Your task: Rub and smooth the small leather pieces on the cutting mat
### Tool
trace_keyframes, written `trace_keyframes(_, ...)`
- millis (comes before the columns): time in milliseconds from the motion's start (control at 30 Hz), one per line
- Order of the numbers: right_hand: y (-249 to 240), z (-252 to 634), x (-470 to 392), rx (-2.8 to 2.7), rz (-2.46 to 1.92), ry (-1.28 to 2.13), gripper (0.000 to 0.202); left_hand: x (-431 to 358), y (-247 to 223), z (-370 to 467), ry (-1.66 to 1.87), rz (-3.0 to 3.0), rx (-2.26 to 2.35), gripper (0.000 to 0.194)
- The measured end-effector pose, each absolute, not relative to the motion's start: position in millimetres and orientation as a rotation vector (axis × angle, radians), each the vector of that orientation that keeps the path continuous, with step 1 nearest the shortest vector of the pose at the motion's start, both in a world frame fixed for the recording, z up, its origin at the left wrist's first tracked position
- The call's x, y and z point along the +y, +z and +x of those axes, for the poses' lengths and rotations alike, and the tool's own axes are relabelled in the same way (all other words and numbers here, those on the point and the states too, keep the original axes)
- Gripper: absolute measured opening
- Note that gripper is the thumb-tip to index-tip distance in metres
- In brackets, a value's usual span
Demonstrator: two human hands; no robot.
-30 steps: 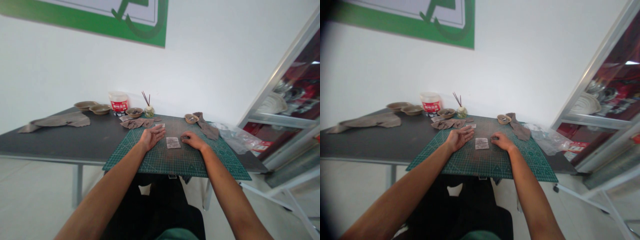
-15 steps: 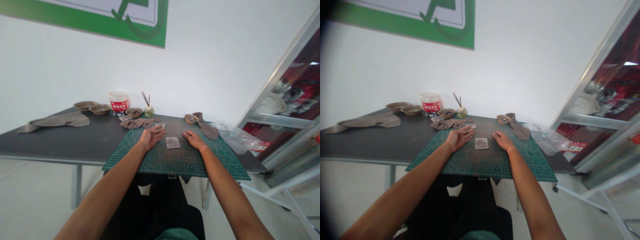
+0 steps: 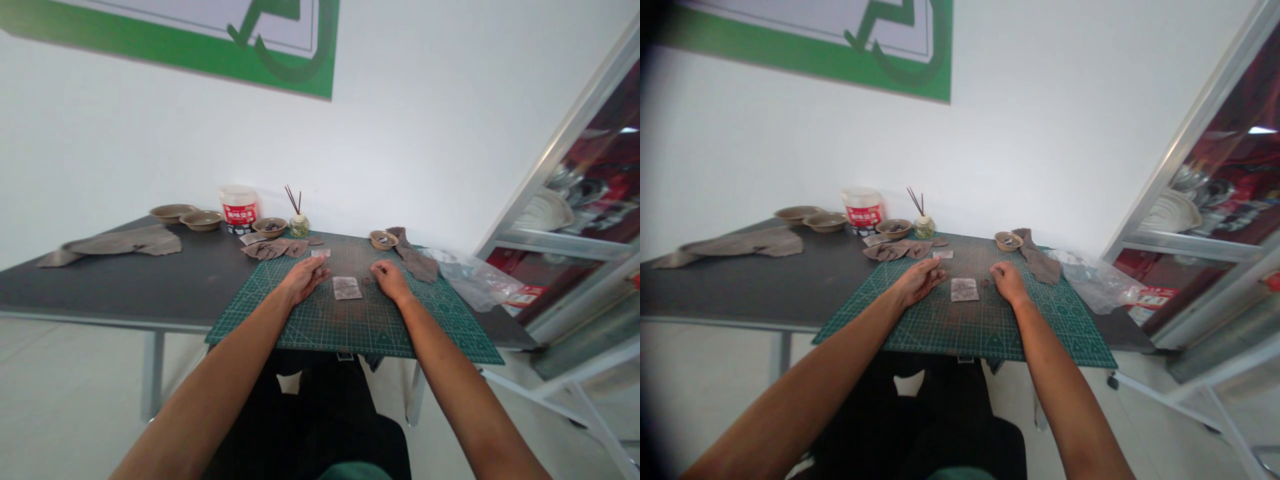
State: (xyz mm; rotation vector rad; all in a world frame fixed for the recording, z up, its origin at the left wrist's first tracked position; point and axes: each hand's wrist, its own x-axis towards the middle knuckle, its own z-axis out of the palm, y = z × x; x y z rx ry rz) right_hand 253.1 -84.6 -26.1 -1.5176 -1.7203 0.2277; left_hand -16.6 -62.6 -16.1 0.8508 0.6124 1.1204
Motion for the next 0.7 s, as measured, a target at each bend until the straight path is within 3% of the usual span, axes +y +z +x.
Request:
trace_keyframes(100,-25.0,253.0,-85.4,-1.656,-1.555,0.169,0.044,-62.4,-16.9,-16.4,1.122,0.852,0.611,0.033)
trace_keyframes(233,-23.0,253.0,-87.3,-1.557,-1.565,0.115,0.054,-65.1,-15.6,-16.1,1.087,0.866,0.596,0.009)
trace_keyframes(267,-22.4,253.4,-87.5,-1.526,-1.560,0.097,0.055,-65.9,-15.1,-16.2,1.079,0.871,0.591,0.020)
trace_keyframes(367,-20.9,255.6,-87.3,-1.431,-1.534,0.036,0.052,-67.0,-13.9,-17.0,1.090,0.867,0.587,0.040)
trace_keyframes(567,-23.9,259.9,-81.5,-1.351,-1.459,-0.013,0.036,-66.8,-12.2,-20.3,1.166,0.836,0.609,0.012)
trace_keyframes(700,-28.7,260.3,-78.6,-1.390,-1.472,0.070,0.039,-68.7,-6.2,-24.9,1.184,0.820,0.563,0.034)
